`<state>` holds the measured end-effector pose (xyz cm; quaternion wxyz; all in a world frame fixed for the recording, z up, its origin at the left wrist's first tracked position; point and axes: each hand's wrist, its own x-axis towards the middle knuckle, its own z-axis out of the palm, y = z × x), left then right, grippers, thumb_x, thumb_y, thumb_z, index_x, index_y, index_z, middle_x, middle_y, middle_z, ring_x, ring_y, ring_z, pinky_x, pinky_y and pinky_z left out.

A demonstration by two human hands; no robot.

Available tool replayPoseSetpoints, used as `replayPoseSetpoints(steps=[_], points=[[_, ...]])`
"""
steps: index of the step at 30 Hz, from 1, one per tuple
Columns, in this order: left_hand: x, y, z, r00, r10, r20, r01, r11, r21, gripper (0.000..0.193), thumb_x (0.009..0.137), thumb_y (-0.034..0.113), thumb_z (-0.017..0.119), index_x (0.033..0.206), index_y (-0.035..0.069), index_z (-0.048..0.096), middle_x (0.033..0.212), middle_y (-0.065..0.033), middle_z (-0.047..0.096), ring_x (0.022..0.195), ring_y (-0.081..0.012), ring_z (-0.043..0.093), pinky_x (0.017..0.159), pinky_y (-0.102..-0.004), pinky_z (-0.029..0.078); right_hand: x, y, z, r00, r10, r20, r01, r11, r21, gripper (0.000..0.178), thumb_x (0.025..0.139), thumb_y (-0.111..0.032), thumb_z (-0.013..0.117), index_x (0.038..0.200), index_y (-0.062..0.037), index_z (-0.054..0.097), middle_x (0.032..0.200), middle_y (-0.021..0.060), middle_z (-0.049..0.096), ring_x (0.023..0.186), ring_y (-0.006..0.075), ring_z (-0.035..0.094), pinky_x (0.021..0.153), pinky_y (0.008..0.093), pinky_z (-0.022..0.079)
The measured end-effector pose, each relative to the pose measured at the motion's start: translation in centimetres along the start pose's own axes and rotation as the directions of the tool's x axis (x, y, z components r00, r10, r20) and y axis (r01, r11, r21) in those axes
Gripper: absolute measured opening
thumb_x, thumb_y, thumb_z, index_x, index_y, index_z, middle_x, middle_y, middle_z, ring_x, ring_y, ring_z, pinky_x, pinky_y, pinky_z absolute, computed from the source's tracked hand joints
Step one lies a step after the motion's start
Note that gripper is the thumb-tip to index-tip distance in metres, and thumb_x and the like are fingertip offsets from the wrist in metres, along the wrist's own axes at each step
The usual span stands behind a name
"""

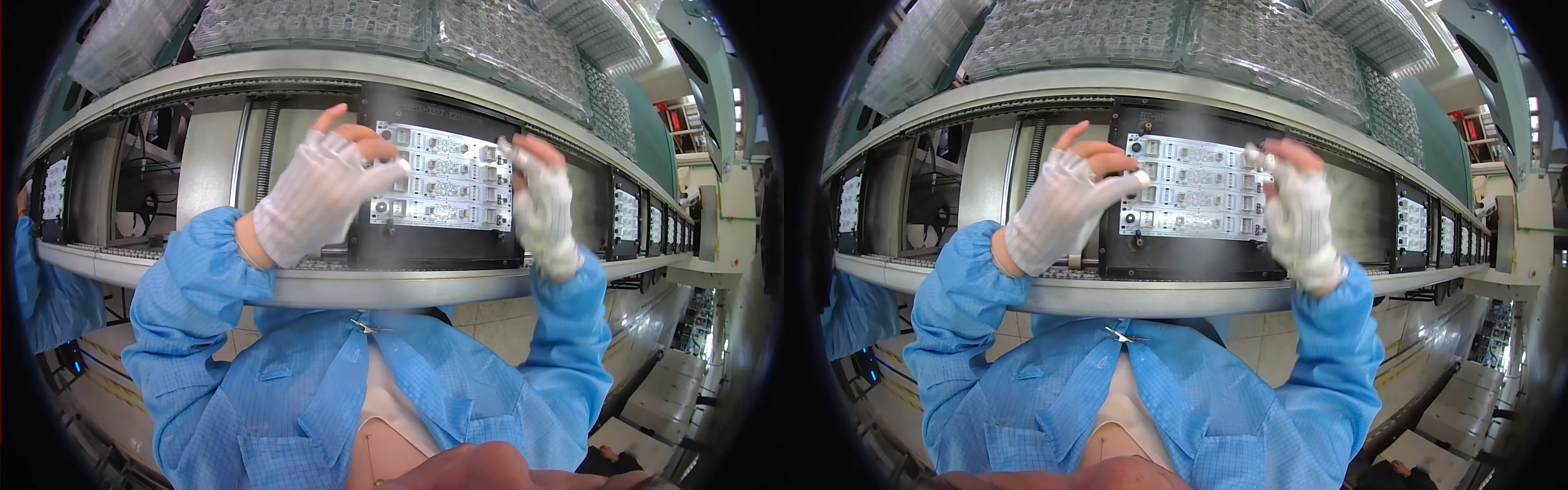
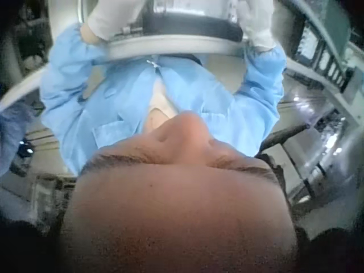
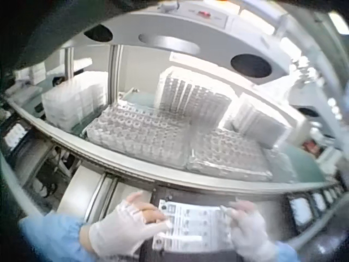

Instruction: Placing electronic components onto printed circuit boards using a manual pickup tool on a factory assembly line.

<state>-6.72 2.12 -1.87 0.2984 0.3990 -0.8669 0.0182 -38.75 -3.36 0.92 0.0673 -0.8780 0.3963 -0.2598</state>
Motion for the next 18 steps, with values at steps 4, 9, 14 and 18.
replayPoseSetpoints(steps=[4,9,14,18], points=[[-0.2,-1.4,0.4,0.996,-0.052,-0.068,0.051,0.998,-0.029,0.042,0.072,-0.010,0.064,0.108,0.012,0.067,0.103,-0.0041,0.067,0.107,-0.0258,0.061,0.115,-0.0532,0.034,6.7,4.1,1.9,0.978,-0.172,-0.122,0.108,0.906,-0.410,0.056,0.081,0.001,0.062,0.134,-0.0148,0.061,0.124,0.0123,0.064,0.119,0.0335,0.057,0.100,0.0447,0.046],[-0.4,-2.8,0.6,0.993,-0.089,-0.077,0.090,0.996,0.015,0.040,0.075,-0.008,0.063,0.108,0.014,0.067,0.100,-0.0033,0.065,0.105,-0.0247,0.061,0.114,-0.0519,0.035,8.1,5.6,6.5,0.938,-0.304,0.165,0.341,0.738,-0.582,0.061,0.081,-0.002,0.066,0.138,-0.0208,0.059,0.131,0.0077,0.061,0.121,0.0306,0.055,0.102,0.0418,0.045],[-0.5,-2.8,0.5,0.989,-0.108,-0.105,0.108,0.994,-0.003,0.038,0.076,-0.006,0.064,0.107,0.014,0.067,0.099,-0.0025,0.065,0.104,-0.0249,0.061,0.113,-0.0514,0.036,8.7,5.1,4.5,0.943,-0.316,0.106,0.328,0.825,-0.461,0.065,0.079,0.004,0.063,0.139,-0.0179,0.058,0.128,0.0083,0.061,0.118,0.0305,0.057,0.099,0.0430,0.048],[-0.2,-2.0,0.3,0.985,-0.120,-0.122,0.116,0.992,-0.038,0.046,0.072,-0.011,0.059,0.110,0.013,0.070,0.098,-0.0037,0.066,0.103,-0.0250,0.062,0.113,-0.0511,0.038,7.7,4.9,5.1,0.942,-0.291,-0.167,0.200,0.887,-0.417,0.066,0.076,0.008,0.062,0.138,-0.0146,0.059,0.126,0.0111,0.062,0.116,0.0309,0.058,0.098,0.0402,0.049]])
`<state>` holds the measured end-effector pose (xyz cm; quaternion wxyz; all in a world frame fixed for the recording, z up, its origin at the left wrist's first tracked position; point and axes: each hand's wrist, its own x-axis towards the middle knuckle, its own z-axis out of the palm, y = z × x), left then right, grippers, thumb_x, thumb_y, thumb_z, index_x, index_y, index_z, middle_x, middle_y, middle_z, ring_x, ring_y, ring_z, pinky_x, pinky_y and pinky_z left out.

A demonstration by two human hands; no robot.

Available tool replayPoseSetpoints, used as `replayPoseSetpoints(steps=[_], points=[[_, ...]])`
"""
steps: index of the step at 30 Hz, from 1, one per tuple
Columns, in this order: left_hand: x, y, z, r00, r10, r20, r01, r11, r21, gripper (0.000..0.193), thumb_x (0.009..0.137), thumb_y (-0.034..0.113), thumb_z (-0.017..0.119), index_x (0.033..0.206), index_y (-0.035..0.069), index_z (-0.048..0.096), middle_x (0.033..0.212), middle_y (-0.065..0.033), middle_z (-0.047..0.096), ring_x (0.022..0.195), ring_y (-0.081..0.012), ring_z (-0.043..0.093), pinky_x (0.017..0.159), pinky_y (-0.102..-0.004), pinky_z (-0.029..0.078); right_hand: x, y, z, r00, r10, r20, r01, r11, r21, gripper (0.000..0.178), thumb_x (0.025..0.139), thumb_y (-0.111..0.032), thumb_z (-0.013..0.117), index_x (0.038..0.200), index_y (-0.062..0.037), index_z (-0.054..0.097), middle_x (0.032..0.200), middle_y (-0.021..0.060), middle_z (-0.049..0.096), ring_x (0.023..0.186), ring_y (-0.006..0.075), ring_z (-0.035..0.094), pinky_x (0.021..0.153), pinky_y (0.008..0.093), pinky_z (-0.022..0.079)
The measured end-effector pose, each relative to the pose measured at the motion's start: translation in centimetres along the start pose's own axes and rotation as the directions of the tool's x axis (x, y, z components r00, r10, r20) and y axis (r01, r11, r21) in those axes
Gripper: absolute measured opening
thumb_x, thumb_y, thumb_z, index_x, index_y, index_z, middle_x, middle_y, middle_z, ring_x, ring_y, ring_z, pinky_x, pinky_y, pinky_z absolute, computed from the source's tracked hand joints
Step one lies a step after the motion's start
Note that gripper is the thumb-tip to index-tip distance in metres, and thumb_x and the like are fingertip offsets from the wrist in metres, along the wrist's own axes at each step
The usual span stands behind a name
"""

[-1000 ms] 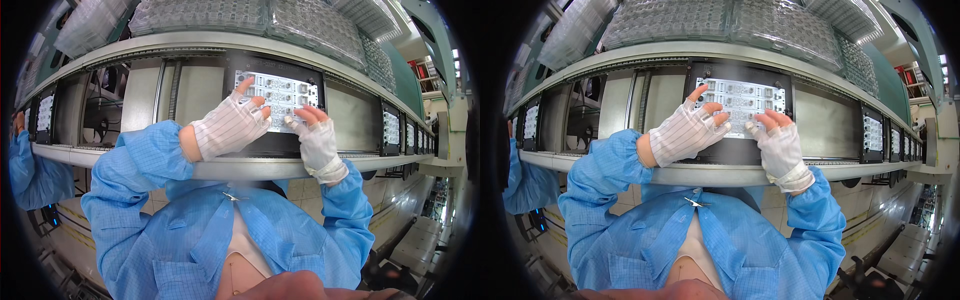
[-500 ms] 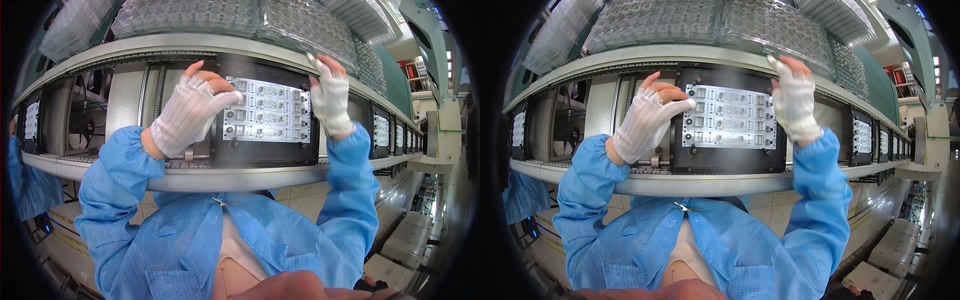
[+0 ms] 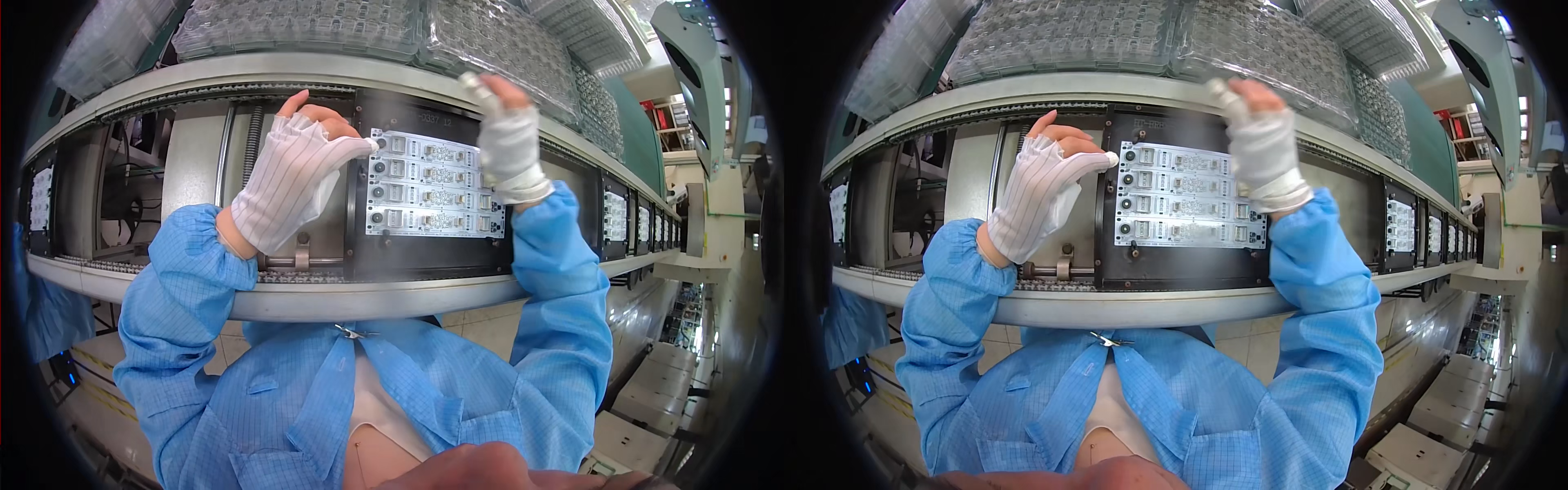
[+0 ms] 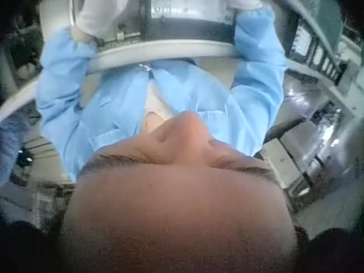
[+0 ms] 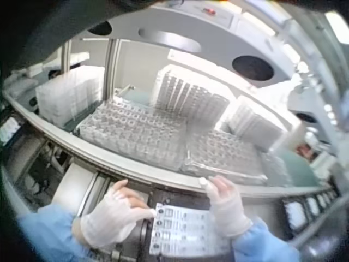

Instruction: Placing electronic components onto printed circuit boards using a manual pickup tool on a factory assembly line.

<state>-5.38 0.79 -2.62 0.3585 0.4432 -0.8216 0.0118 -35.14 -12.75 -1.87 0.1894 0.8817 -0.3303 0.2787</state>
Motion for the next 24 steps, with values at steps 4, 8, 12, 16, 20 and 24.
replayPoseSetpoints(steps=[4,8,12,16,20,24], points=[[-0.2,-0.3,0.0,1.000,0.012,0.004,-0.012,1.000,-0.022,0.046,0.073,-0.010,0.059,0.111,0.012,0.070,0.098,-0.0051,0.067,0.101,-0.0265,0.063,0.112,-0.0505,0.040,-0.1,-1.7,-0.7,0.984,-0.144,0.101,0.153,0.984,-0.092,0.068,0.075,0.006,0.064,0.139,-0.0142,0.059,0.123,0.0128,0.062,0.113,0.0328,0.059,0.097,0.0411,0.050],[-0.4,-0.4,0.0,1.000,-0.012,0.023,0.012,1.000,-0.027,0.045,0.076,-0.008,0.060,0.115,0.012,0.069,0.099,-0.0077,0.068,0.098,-0.0285,0.063,0.108,-0.0464,0.043,0.1,-1.9,-2.2,0.999,0.048,0.012,-0.049,0.996,0.079,0.066,0.074,0.006,0.064,0.136,-0.0147,0.062,0.123,0.0116,0.062,0.111,0.0322,0.060,0.099,0.0418,0.048],[-0.7,-0.5,0.3,0.985,-0.147,0.090,0.154,0.986,-0.065,0.042,0.083,-0.004,0.059,0.123,0.010,0.065,0.095,-0.0116,0.070,0.090,-0.0288,0.066,0.093,-0.0400,0.051,-2.0,-3.0,-1.8,0.979,-0.101,0.176,0.091,0.994,0.065,0.063,0.074,0.010,0.060,0.132,-0.0140,0.065,0.122,0.0124,0.063,0.109,0.0314,0.060,0.097,0.0416,0.049],[-0.9,-0.2,0.3,0.946,-0.283,0.159,0.319,0.898,-0.302,0.038,0.088,-0.002,0.056,0.125,0.006,0.062,0.090,-0.0153,0.072,0.084,-0.0288,0.072,0.080,-0.0367,0.057,-1.4,-2.7,-2.4,0.999,0.045,0.010,-0.046,0.987,0.154,0.064,0.073,0.010,0.059,0.131,-0.0144,0.065,0.117,0.0105,0.064,0.111,0.0310,0.060,0.096,0.0418,0.049],[-0.7,0.3,0.3,0.928,-0.295,0.228,0.364,0.852,-0.376,0.038,0.090,-0.001,0.055,0.127,0.005,0.061,0.090,-0.0163,0.073,0.086,-0.0273,0.074,0.080,-0.0339,0.058,-3.2,-3.9,-3.0,0.979,-0.139,0.147,0.114,0.980,0.165,0.066,0.069,0.012,0.058,0.129,-0.0149,0.066,0.115,0.0109,0.063,0.111,0.0313,0.059,0.097,0.0432,0.047],[-1.2,0.6,0.4,0.857,-0.374,0.354,0.511,0.703,-0.494,0.039,0.088,0.001,0.057,0.128,0.004,0.061,0.101,-0.0160,0.073,0.096,-0.0262,0.072,0.089,-0.0341,0.057,-1.8,-3.2,-4.2,0.993,-0.065,0.103,0.050,0.988,0.145,0.071,0.070,0.011,0.056,0.136,-0.0148,0.060,0.126,0.0120,0.058,0.113,0.0320,0.058,0.098,0.0431,0.047]])
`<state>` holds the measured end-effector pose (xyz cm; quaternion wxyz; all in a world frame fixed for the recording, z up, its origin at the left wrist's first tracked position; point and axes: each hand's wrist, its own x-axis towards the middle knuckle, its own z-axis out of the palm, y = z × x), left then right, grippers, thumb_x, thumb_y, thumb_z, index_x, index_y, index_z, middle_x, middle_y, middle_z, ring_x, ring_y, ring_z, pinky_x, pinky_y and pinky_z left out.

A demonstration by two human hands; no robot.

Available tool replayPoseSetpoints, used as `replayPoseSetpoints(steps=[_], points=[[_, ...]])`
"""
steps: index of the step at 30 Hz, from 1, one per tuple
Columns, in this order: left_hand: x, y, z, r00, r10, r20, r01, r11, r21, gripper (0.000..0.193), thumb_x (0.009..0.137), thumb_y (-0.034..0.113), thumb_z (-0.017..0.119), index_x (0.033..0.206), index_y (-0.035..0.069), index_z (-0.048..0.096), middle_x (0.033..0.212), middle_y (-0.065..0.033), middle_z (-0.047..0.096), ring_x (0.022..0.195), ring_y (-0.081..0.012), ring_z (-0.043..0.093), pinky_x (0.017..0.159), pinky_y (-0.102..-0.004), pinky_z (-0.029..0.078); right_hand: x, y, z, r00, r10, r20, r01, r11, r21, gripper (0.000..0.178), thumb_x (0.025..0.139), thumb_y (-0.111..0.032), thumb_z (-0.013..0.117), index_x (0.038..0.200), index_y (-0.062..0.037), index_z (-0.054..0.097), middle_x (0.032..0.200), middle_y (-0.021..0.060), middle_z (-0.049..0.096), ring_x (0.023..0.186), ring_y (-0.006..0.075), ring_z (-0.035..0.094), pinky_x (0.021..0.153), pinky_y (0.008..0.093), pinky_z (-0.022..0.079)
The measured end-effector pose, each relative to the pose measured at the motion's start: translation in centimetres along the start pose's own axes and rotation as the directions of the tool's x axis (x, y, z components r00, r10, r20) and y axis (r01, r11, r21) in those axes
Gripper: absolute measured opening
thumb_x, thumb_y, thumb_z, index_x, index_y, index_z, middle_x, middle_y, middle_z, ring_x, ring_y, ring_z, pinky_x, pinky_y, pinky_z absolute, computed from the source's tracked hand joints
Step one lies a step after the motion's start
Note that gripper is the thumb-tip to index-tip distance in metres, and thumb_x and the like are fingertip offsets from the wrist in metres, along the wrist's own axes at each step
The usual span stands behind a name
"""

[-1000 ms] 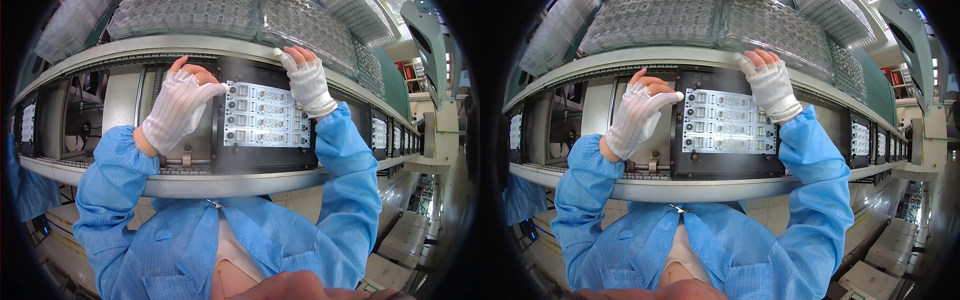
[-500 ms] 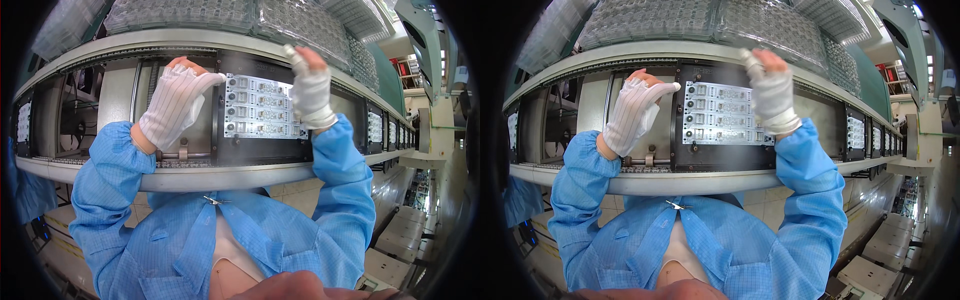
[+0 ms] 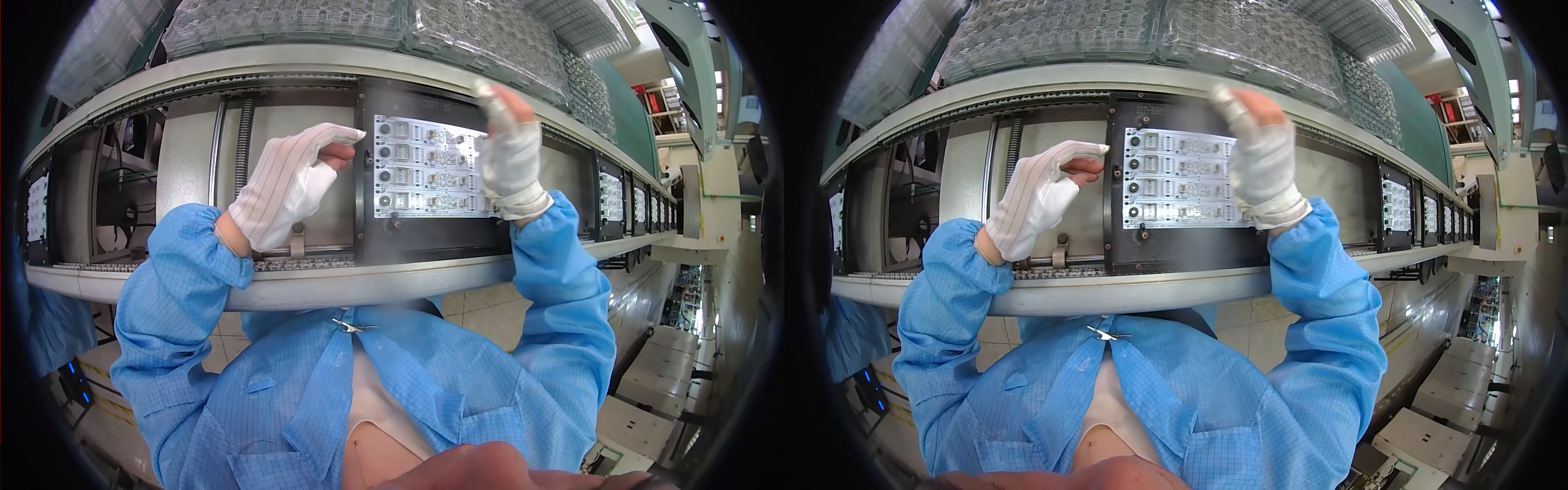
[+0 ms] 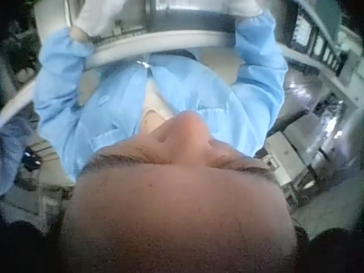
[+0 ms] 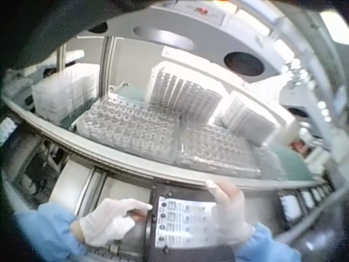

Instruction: Placing electronic components onto printed circuit boards using a manual pickup tool on a factory assembly line.

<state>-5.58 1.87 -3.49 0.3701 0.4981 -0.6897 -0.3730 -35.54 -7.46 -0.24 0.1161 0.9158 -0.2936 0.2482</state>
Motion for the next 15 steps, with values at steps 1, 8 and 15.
replayPoseSetpoints(steps=[1,8,15], points=[[-0.1,0.1,0.3,1.000,-0.006,0.010,0.006,0.996,-0.084,0.038,0.087,0.002,0.059,0.125,0.004,0.061,0.104,-0.0169,0.072,0.099,-0.0286,0.072,0.089,-0.0362,0.057,0.0,0.0,-0.2,0.988,0.107,-0.107,-0.100,0.993,0.071,0.073,0.070,0.011,0.055,0.138,-0.0141,0.058,0.127,0.0129,0.058,0.114,0.0328,0.058,0.099,0.0436,0.047],[0.3,1.5,1.2,0.982,-0.016,0.188,0.045,0.987,-0.151,0.048,0.086,0.000,0.056,0.134,0.002,0.058,0.124,-0.0160,0.065,0.117,-0.0274,0.063,0.102,-0.0366,0.050,3.4,-4.6,0.8,0.973,-0.001,-0.232,0.000,1.000,-0.004,0.075,0.069,0.013,0.055,0.139,-0.0119,0.057,0.124,0.0117,0.060,0.115,0.0330,0.058,0.100,0.0449,0.045],[0.6,-0.4,1.2,0.996,0.052,-0.071,-0.049,0.998,0.043,0.040,0.086,-0.001,0.056,0.125,0.005,0.064,0.114,-0.0170,0.067,0.110,-0.0297,0.065,0.098,-0.0393,0.051,4.7,-5.5,2.2,0.998,-0.049,0.046,0.047,0.999,0.023,0.068,0.072,0.002,0.060,0.137,-0.0188,0.060,0.125,0.0082,0.059,0.116,0.0295,0.056,0.100,0.0492,0.044]])
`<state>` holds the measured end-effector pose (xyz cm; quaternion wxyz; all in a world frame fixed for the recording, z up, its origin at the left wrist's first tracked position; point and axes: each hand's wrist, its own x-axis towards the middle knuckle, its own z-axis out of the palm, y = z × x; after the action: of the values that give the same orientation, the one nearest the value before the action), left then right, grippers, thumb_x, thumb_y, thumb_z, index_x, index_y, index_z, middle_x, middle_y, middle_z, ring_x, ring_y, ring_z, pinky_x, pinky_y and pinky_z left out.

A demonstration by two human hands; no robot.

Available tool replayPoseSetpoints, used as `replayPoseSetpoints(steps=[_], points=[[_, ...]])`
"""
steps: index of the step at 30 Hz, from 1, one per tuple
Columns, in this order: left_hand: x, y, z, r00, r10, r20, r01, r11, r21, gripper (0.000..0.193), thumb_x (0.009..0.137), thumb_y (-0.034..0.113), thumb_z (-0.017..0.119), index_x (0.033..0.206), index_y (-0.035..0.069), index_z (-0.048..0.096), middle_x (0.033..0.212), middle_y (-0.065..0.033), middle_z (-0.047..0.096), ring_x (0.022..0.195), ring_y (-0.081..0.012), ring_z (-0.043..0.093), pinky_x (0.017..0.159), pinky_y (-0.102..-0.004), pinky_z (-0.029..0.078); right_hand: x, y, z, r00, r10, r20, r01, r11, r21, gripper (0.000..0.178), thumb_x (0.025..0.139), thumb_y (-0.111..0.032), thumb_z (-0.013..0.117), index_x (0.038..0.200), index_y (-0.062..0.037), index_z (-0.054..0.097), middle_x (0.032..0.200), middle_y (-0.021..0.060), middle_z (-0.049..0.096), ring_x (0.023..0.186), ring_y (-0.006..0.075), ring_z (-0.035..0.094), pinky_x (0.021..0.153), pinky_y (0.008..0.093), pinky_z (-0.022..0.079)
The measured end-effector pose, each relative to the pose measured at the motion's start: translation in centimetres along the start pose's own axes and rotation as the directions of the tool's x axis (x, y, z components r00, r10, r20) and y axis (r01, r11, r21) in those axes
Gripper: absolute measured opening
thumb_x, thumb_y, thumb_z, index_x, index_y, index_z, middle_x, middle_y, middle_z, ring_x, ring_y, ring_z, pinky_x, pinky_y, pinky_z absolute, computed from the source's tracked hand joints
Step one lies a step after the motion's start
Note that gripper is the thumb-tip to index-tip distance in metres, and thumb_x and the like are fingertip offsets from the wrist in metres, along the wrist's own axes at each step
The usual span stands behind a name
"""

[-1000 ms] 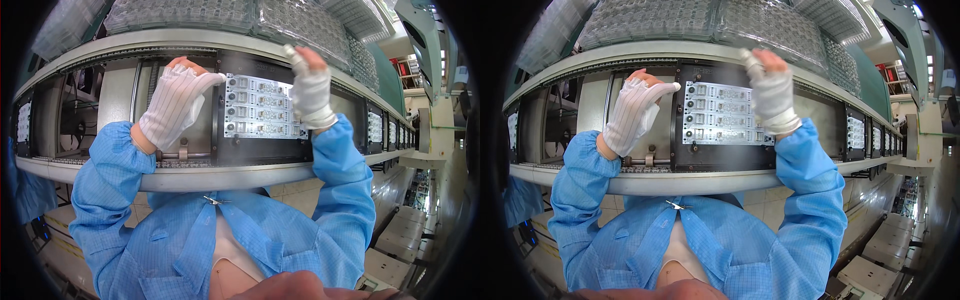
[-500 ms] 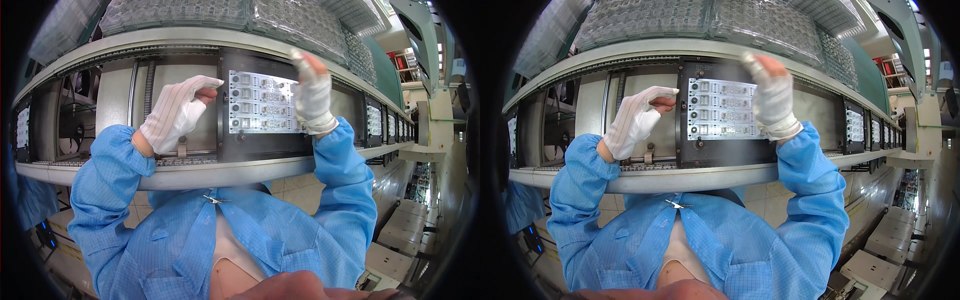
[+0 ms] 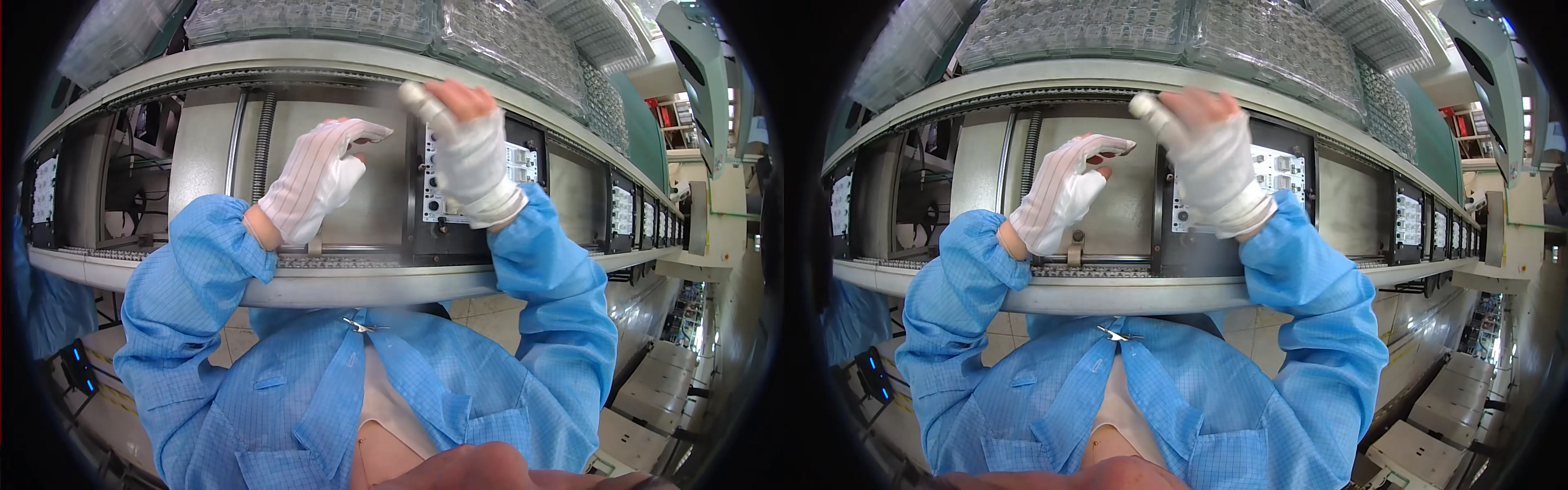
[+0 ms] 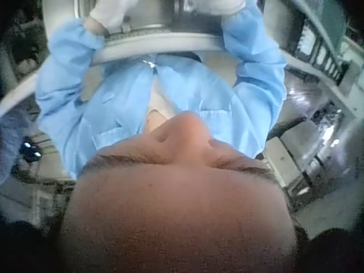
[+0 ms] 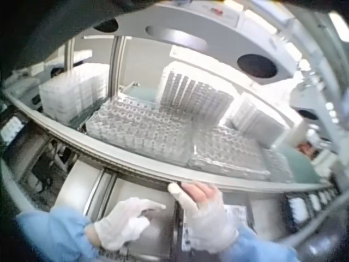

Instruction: Placing electronic components onto printed circuit boards using a manual pickup tool on a factory assembly line.

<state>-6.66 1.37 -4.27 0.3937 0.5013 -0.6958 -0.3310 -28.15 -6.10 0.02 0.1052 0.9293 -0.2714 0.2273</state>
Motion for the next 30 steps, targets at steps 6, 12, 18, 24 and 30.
replayPoseSetpoints(steps=[6,12,18,24,30], points=[[-0.3,0.6,0.1,0.997,0.078,-0.015,-0.076,0.990,0.117,0.036,0.084,-0.002,0.057,0.118,0.005,0.068,0.108,-0.0168,0.067,0.103,-0.0311,0.066,0.093,-0.0374,0.052,0.2,1.7,2.3,0.976,0.017,-0.219,-0.012,1.000,0.024,0.067,0.073,0.006,0.057,0.136,-0.0171,0.060,0.120,0.0103,0.061,0.112,0.0313,0.057,0.099,0.0451,0.045],[-0.3,0.3,0.3,0.989,0.116,-0.092,-0.112,0.993,0.049,0.034,0.080,-0.002,0.061,0.111,0.009,0.067,0.099,-0.0160,0.067,0.096,-0.0374,0.062,0.089,-0.0430,0.050,2.7,4.3,1.7,0.920,-0.014,-0.391,0.004,1.000,-0.028,0.065,0.072,0.008,0.057,0.131,-0.0185,0.063,0.116,0.0090,0.062,0.107,0.0306,0.059,0.097,0.0426,0.047],[-0.7,0.5,-0.2,0.995,0.087,-0.056,-0.082,0.993,0.085,0.033,0.084,-0.002,0.059,0.115,0.006,0.069,0.103,-0.0159,0.069,0.099,-0.0335,0.064,0.090,-0.0385,0.051,2.4,3.5,3.3,0.981,-0.114,-0.159,0.116,0.993,-0.002,0.067,0.070,0.012,0.054,0.130,-0.0162,0.063,0.116,0.0100,0.062,0.108,0.0304,0.058,0.094,0.0431,0.048],[-0.4,-0.1,0.4,0.988,0.157,0.006,-0.156,0.977,0.148,0.035,0.081,-0.001,0.060,0.114,0.007,0.069,0.103,-0.0156,0.068,0.098,-0.0365,0.063,0.088,-0.0421,0.051,3.9,5.4,3.8,0.947,-0.007,-0.322,0.045,0.993,0.109,0.063,0.074,0.011,0.055,0.131,-0.0123,0.062,0.116,0.0101,0.062,0.106,0.0305,0.059,0.092,0.0409,0.049],[0.3,-0.1,2.8,0.933,0.359,-0.032,-0.332,0.890,0.313,0.030,0.080,0.007,0.068,0.109,0.010,0.066,0.093,-0.0115,0.065,0.086,-0.0327,0.062,0.079,-0.0439,0.050,3.7,6.5,2.0,0.953,-0.054,-0.298,0.054,0.999,-0.006,0.066,0.075,0.014,0.053,0.135,-0.0131,0.061,0.114,0.0102,0.062,0.105,0.0276,0.059,0.093,0.0387,0.049]])
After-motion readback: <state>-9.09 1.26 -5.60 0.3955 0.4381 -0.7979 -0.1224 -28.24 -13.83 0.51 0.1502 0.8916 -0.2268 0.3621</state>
